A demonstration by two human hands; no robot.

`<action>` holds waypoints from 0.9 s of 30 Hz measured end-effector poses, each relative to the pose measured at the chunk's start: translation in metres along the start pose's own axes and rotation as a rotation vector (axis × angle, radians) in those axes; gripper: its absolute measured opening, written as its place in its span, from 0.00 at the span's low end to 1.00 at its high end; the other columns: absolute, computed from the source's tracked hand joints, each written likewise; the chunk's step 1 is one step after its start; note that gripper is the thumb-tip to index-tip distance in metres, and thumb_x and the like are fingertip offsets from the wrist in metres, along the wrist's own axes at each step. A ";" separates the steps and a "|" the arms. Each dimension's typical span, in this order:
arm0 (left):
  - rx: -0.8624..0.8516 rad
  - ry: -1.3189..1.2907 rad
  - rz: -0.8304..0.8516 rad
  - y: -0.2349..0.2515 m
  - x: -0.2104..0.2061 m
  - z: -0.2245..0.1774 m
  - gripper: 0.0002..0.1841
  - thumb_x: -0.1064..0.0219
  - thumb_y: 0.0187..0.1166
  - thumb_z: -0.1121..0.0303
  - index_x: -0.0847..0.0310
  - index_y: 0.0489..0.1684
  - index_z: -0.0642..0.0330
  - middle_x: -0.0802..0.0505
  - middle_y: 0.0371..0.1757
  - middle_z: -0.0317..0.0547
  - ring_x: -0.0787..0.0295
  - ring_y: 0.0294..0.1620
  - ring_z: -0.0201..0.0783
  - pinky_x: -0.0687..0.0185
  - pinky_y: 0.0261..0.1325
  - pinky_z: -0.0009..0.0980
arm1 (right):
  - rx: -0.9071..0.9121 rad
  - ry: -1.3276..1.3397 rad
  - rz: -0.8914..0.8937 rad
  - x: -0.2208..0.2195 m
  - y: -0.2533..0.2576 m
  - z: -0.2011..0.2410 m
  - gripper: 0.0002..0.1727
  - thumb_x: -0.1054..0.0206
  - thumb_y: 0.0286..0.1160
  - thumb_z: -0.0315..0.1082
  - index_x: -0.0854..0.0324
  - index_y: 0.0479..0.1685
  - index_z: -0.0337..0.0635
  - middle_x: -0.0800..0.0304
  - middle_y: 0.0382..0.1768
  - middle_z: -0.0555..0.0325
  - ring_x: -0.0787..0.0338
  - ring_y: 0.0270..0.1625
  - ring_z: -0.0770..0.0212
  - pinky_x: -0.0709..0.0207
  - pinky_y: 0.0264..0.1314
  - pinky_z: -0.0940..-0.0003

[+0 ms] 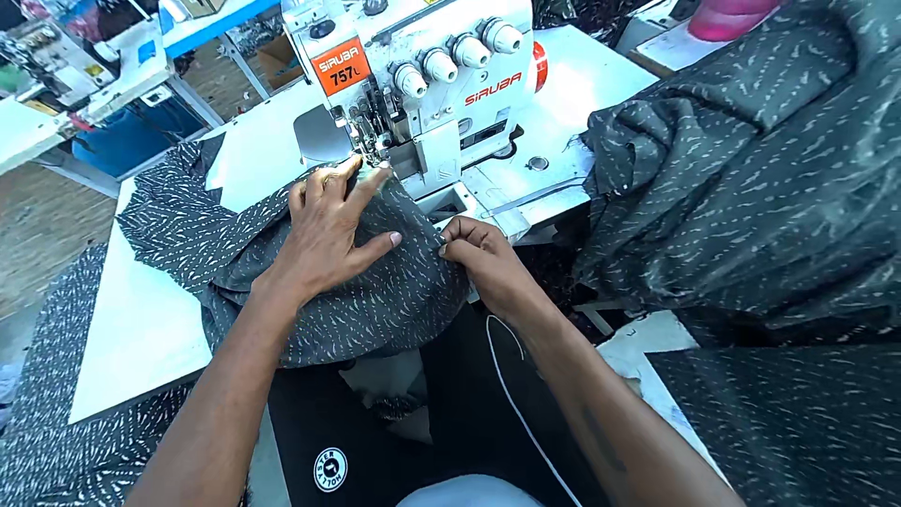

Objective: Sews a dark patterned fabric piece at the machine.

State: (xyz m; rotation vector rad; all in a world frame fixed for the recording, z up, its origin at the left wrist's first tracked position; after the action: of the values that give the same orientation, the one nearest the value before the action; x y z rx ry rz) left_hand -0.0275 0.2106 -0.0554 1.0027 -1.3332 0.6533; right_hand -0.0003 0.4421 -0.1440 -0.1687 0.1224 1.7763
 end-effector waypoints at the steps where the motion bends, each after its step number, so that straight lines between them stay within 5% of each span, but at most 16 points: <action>1: 0.016 -0.062 -0.042 -0.005 0.000 -0.001 0.43 0.48 0.80 0.31 0.40 0.92 0.46 0.34 0.91 0.47 0.37 0.87 0.53 0.45 0.81 0.63 | -0.007 0.010 0.006 -0.001 -0.002 0.000 0.02 0.37 0.67 0.29 0.19 0.31 0.44 0.22 0.21 0.62 0.23 0.24 0.68 0.32 0.24 0.72; 3: 0.071 -0.147 -0.114 -0.012 -0.003 -0.005 0.34 0.52 0.88 0.43 0.35 0.85 0.57 0.34 0.91 0.46 0.38 0.90 0.47 0.46 0.87 0.57 | -0.009 0.065 0.012 -0.004 -0.006 -0.001 0.02 0.38 0.68 0.29 0.20 0.32 0.45 0.22 0.22 0.62 0.23 0.24 0.69 0.30 0.25 0.72; 6: 0.092 -0.150 -0.113 -0.011 -0.005 -0.007 0.29 0.59 0.92 0.51 0.26 0.79 0.60 0.26 0.86 0.49 0.35 0.88 0.46 0.45 0.88 0.53 | 0.003 0.187 0.017 -0.003 -0.006 -0.001 0.02 0.38 0.69 0.28 0.21 0.33 0.45 0.19 0.26 0.62 0.19 0.28 0.70 0.22 0.31 0.72; 13: 0.071 -0.174 -0.009 -0.007 -0.001 -0.002 0.30 0.59 0.91 0.54 0.33 0.86 0.60 0.32 0.91 0.46 0.46 0.94 0.43 0.60 0.94 0.55 | -0.003 0.203 0.033 -0.004 -0.007 0.006 0.02 0.39 0.70 0.29 0.21 0.34 0.45 0.18 0.26 0.61 0.17 0.27 0.69 0.22 0.29 0.73; 22: -0.034 -0.217 0.227 0.061 0.004 0.074 0.35 0.62 0.89 0.48 0.43 0.92 0.59 0.40 0.95 0.50 0.58 0.97 0.46 0.74 0.95 0.59 | 0.054 0.164 -0.057 -0.038 0.020 0.009 0.03 0.39 0.76 0.28 0.20 0.37 0.41 0.22 0.21 0.62 0.23 0.24 0.70 0.29 0.27 0.75; 25: -0.078 -0.123 0.045 0.057 0.007 0.085 0.34 0.59 0.91 0.49 0.40 0.91 0.60 0.34 0.91 0.54 0.47 0.95 0.50 0.59 0.95 0.55 | 0.084 0.067 -0.036 -0.044 0.016 0.008 0.04 0.39 0.76 0.28 0.19 0.40 0.40 0.23 0.20 0.61 0.25 0.23 0.69 0.31 0.25 0.73; 27: 0.099 -0.075 -0.160 0.007 0.016 0.077 0.32 0.49 0.90 0.55 0.41 0.90 0.63 0.36 0.91 0.59 0.40 0.91 0.56 0.44 0.90 0.57 | 0.071 -0.035 0.048 -0.036 -0.001 0.005 0.04 0.37 0.77 0.29 0.19 0.43 0.41 0.21 0.22 0.60 0.25 0.22 0.68 0.31 0.23 0.73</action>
State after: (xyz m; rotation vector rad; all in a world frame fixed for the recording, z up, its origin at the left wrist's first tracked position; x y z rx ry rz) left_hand -0.0675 0.1438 -0.0427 1.2105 -1.2798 0.5695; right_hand 0.0082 0.4086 -0.1326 -0.0844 0.1657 1.8194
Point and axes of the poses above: each hand's wrist, its own y-axis towards the middle knuckle, its own x-axis out of the back of the hand, z = x × y, the point moved 1 cm from there along y, towards the middle knuckle
